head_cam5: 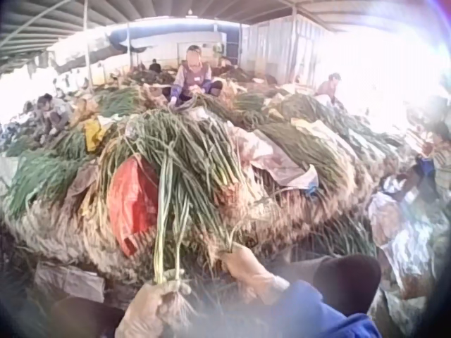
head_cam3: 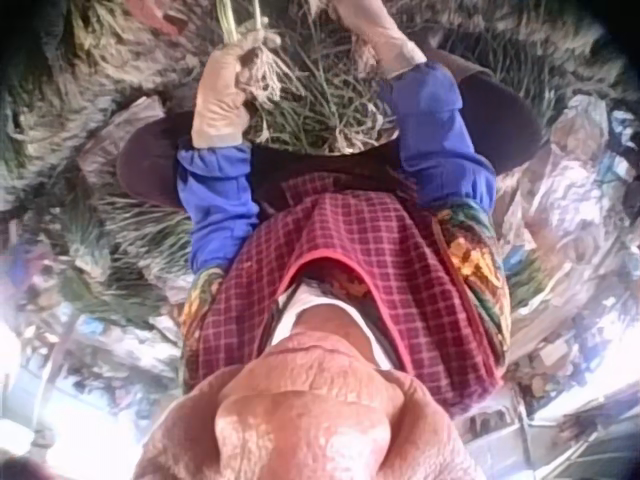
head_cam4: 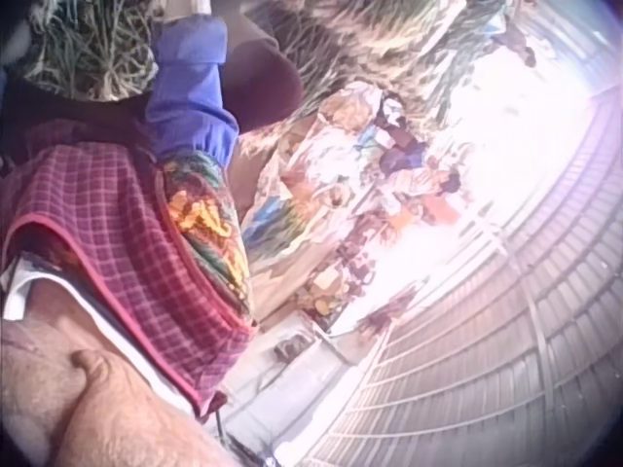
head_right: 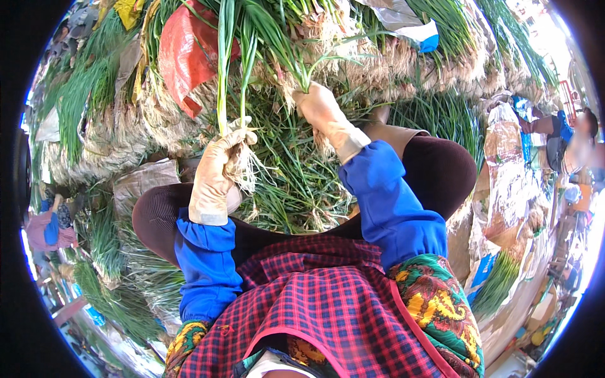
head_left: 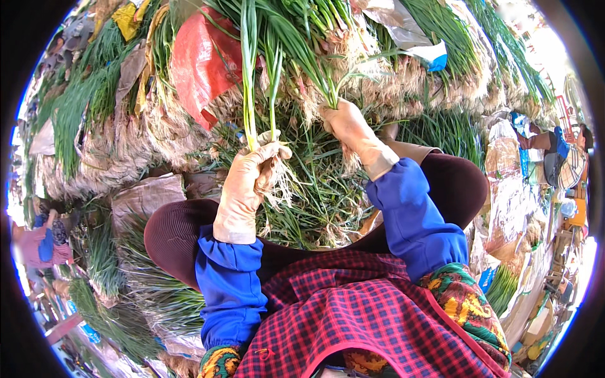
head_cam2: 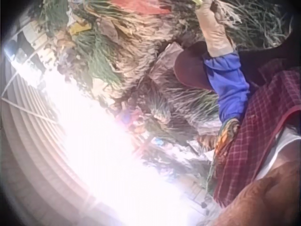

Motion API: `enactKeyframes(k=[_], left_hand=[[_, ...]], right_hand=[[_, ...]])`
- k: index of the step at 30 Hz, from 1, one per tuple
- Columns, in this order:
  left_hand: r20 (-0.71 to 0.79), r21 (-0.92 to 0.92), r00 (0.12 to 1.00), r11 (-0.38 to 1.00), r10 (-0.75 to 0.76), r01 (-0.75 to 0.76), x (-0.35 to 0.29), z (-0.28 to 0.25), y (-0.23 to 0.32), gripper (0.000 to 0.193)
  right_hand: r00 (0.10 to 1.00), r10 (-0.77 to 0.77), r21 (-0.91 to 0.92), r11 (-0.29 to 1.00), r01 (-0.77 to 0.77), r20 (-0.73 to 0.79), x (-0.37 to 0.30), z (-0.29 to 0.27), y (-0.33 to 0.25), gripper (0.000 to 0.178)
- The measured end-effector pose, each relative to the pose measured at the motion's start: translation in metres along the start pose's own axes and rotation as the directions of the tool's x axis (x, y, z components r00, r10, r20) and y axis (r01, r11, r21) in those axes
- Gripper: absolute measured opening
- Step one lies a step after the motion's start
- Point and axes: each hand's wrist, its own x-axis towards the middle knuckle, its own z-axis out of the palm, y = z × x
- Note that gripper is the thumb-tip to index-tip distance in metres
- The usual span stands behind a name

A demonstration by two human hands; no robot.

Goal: The person sits cross-legged and cleans bunches of green onions by hand. They hold the bunches, pull off dry roots and leaves, and place the cleaned vegetables aside.

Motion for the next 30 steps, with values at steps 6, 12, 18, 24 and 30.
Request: enactKeyframes(k=[6, 12, 18, 24, 30], left_hand=[[-0.184, 0.063, 0.983, 0.998, -0.003, 0.015, -0.001, 0.01, -0.001, 0.016], [-0.196, 0.07, 0.98, 0.997, -0.03, 0.044, -0.003, 0.004, -0.001, 0.015], [-0.07, 0.002, 0.997, 0.999, -0.045, 0.045, -0.008, 0.009, 0.002, 0.017], [-0.141, 0.434, 0.99, 0.899, -0.005, 0.066, -0.004, 0.02, -0.011, 0.012], [-0.093, 0.167, 0.995, 0.986, 0.036, -0.02, -0.009, 0.013, -0.007, 0.015]], right_hand=[[0.82, -0.054, 0.464, 0.845, -0.267, 0.569, -0.038, 0.022, -0.015, 0.038], [0.811, -0.125, 0.48, 0.853, -0.206, 0.571, -0.047, 0.024, -0.017, 0.02], [1.0, 0.003, 0.061, 0.998, -0.003, -0.001, -0.003, 0.007, 0.022, 0.033], [0.975, -0.082, 0.507, 0.861, -0.034, 0.206, -0.042, 0.022, -0.027, 0.035], [0.977, -0.017, 0.321, 0.945, -0.054, 0.213, -0.033, 0.007, -0.02, 0.02]])
